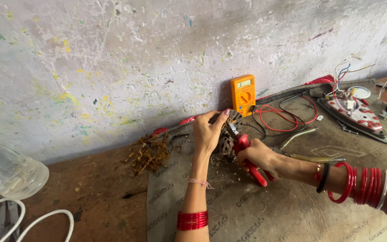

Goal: The person uses pliers to cut and pull copper wire windings out of a metal fan stator.

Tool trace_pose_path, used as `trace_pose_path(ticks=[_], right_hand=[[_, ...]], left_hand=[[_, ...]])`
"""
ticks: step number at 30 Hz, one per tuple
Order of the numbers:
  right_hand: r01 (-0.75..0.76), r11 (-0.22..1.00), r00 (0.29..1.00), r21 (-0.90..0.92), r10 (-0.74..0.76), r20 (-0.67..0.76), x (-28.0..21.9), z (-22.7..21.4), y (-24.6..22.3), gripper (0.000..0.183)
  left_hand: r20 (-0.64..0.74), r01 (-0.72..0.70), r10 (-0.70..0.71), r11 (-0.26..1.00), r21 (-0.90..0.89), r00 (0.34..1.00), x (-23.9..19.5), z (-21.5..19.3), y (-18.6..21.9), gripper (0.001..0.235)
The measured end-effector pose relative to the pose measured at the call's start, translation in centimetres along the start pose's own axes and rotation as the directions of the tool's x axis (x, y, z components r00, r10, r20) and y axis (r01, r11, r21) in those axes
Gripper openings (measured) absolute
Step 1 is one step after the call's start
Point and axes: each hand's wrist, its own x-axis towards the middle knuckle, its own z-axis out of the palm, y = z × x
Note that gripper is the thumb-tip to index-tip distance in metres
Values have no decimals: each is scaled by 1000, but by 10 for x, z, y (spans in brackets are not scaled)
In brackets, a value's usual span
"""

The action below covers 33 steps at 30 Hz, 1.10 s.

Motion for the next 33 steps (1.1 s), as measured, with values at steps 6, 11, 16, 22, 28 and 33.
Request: trace_pose_path(ticks=[6, 11, 16, 22, 28, 33], right_hand=[[6, 1000, 1000, 0, -6, 24, -6, 3, -7, 4], [-4, 995, 994, 97, -6, 105, -3, -3, -5, 4], [16, 973, 965, 232, -76, 253, 0, -15, -2, 14], [5, 949, 936, 316, -116, 333, -7, -20, 2, 24], [-53, 998, 968, -29, 59, 244, 16, -25, 19, 30], [-1, 964, 996, -265, 24, 84, 28, -30, 22, 29]], left_hand=[[72, 79, -72, 992, -103, 995, 5, -3, -11, 49], [136, 92, -70, 982, -166, 988, 12, 0, -34, 52], [183, 100, -54, 963, -250, 982, 14, -2, -40, 52], [152, 71, -47, 985, -157, 987, 10, -2, -18, 51], [92, 18, -6, 991, -134, 996, 3, -5, -15, 49], [101, 47, -33, 989, -143, 994, 7, -4, -23, 52]])
